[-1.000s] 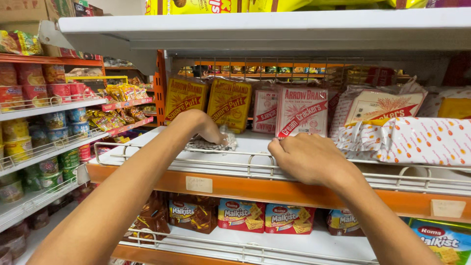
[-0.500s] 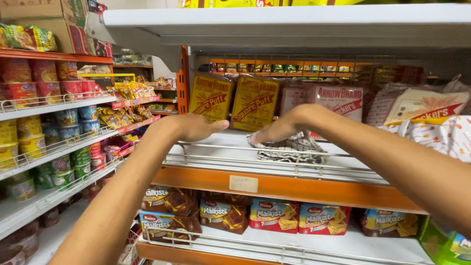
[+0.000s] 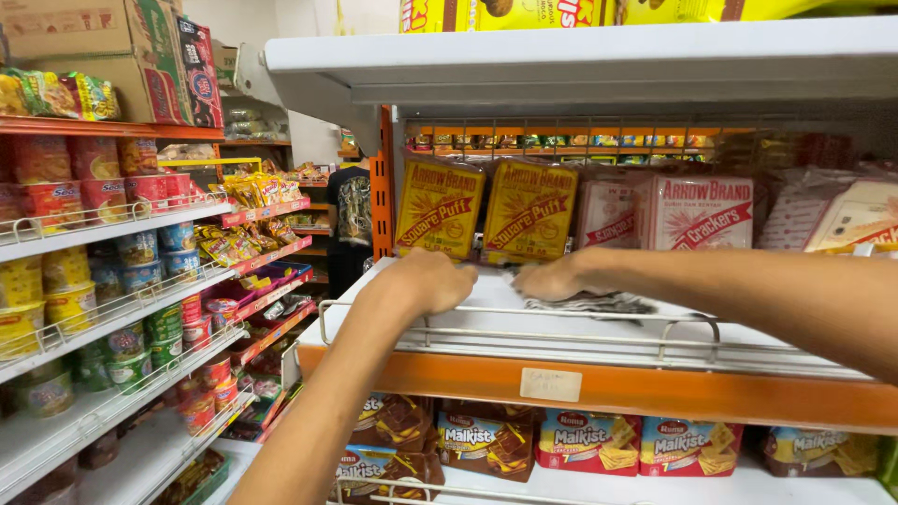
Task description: The person wipes down supermarket shelves with a cloth, moving packages of crackers and cookies aside to clean the metal racks underneath and between them.
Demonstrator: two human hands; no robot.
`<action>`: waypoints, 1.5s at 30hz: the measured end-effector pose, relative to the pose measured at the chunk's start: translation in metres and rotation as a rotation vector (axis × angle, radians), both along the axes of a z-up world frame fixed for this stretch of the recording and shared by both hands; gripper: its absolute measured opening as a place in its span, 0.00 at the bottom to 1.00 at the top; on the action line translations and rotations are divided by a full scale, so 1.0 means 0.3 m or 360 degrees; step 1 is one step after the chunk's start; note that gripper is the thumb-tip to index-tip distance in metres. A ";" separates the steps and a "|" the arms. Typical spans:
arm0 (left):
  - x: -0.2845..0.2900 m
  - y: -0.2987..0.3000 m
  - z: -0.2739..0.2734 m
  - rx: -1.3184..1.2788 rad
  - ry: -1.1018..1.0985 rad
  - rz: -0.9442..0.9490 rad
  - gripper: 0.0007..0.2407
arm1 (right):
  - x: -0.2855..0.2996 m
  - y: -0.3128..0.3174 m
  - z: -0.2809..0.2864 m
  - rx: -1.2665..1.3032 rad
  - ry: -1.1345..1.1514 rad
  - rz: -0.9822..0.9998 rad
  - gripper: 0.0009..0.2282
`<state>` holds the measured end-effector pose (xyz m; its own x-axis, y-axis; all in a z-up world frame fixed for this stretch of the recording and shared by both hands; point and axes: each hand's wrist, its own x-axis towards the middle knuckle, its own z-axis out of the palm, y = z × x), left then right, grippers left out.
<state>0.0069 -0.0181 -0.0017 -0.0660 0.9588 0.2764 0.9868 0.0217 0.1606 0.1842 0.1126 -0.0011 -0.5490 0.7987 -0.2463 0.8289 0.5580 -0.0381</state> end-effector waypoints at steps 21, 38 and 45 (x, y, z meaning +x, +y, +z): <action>0.030 -0.106 0.025 0.0114 -0.0321 -0.0148 0.40 | 0.057 -0.162 -0.001 -0.0023 0.0116 0.1046 0.36; 0.053 -0.139 0.056 -0.0263 -0.0157 0.0050 0.37 | 0.447 -0.314 0.172 -0.0355 -0.0100 0.0205 0.33; 0.037 -0.078 0.056 -0.0105 -0.0042 -0.0305 0.35 | 0.299 -0.313 0.168 -0.0267 -0.0183 -0.0067 0.31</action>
